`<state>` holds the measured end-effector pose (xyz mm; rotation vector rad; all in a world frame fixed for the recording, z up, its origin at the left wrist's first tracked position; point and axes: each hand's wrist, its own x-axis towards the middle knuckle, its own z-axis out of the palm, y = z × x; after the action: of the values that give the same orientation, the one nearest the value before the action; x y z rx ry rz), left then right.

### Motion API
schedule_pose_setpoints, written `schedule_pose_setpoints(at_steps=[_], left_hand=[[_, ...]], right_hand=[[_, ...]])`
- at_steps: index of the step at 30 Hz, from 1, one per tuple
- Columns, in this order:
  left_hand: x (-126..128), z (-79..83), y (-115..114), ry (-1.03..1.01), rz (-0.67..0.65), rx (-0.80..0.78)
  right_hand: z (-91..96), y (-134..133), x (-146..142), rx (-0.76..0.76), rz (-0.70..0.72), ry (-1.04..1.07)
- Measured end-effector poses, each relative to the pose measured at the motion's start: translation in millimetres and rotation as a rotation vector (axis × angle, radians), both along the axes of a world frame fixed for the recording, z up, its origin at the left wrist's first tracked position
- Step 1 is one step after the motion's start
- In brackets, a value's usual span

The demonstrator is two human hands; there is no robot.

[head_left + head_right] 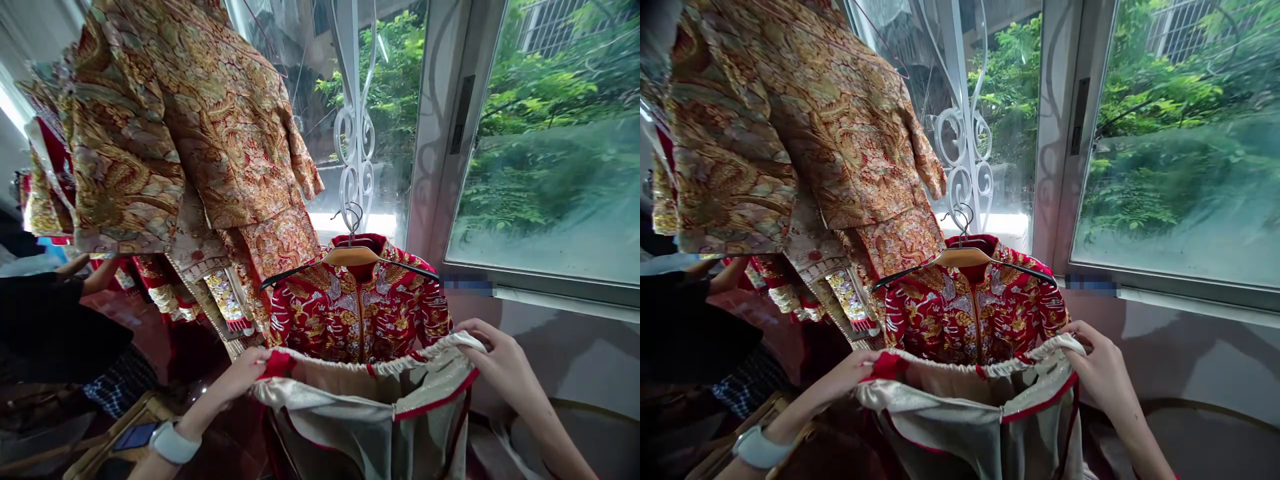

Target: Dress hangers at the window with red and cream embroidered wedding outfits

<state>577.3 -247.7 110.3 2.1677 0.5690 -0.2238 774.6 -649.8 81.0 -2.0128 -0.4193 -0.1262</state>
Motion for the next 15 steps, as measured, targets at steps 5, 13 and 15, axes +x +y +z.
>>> schedule_pose_setpoints(at_steps=[5,13,15], left_hand=[[26,39.0,0,-0.131,0.097,-0.283],[54,59.1,12,-0.244,0.205,-0.090],[58,61.4,10,-0.252,0.160,-0.025]], right_hand=[[9.0,22,26,-0.045,-0.032,-0.063],[-0.6,51,61,-0.451,-0.014,-0.056],[1.9,52,49,-0.541,-0.009,-0.049]])
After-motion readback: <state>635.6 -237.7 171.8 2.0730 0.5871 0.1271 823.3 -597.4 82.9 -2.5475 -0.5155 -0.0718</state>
